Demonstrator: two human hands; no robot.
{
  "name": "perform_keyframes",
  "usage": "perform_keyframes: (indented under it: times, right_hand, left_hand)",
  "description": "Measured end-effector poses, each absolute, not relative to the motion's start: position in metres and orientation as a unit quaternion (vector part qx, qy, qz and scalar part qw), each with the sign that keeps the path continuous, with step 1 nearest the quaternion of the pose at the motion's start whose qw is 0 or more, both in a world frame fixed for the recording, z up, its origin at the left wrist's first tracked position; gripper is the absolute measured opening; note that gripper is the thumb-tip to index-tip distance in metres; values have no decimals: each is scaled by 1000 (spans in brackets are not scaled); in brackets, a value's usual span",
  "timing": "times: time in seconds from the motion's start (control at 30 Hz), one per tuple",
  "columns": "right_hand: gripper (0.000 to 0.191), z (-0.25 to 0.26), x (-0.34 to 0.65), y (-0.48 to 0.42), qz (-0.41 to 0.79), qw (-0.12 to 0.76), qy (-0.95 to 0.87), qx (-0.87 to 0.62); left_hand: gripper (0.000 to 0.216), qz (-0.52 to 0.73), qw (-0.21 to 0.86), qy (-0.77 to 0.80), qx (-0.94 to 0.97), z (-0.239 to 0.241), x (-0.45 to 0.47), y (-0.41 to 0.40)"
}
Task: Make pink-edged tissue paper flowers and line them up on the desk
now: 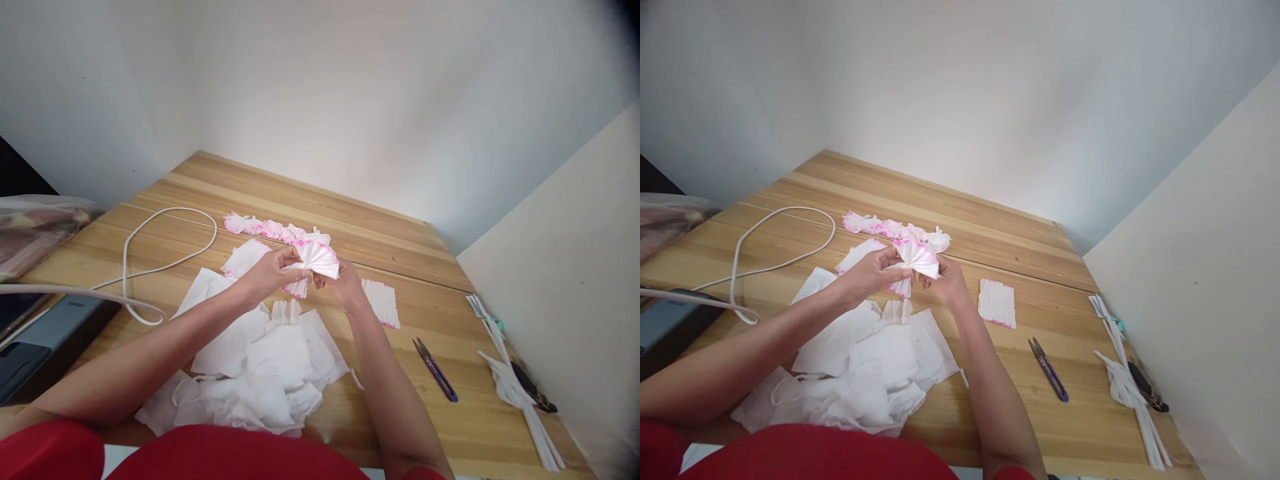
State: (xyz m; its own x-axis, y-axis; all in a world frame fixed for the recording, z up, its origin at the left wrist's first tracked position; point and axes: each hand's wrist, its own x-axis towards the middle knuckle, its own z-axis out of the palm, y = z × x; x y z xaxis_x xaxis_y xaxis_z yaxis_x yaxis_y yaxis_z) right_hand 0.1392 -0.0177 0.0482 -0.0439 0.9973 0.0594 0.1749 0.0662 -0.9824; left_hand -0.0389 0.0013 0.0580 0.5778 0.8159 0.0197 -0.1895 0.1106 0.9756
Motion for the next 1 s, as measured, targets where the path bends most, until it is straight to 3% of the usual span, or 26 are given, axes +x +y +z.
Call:
perform_keyframes:
  times: [0.2, 0.33, 0.6, 1.0]
  right_hand:
    - [11, 48, 140, -17, 464, 468, -566, -495]
    - [13, 48, 141, -16, 450, 473, -582, -484]
    - [26, 48, 144, -14, 434, 476, -594, -483]
    - [25, 46, 141, -17, 465, 446, -604, -469]
  left_hand:
    - [23, 338, 766, 199, 510, 55, -40, 6]
    - [31, 324, 794, 176, 482, 54, -39, 6]
    - [33, 310, 797, 201, 478, 53, -43, 5]
    - [29, 308, 827, 245, 400, 48, -35, 11]
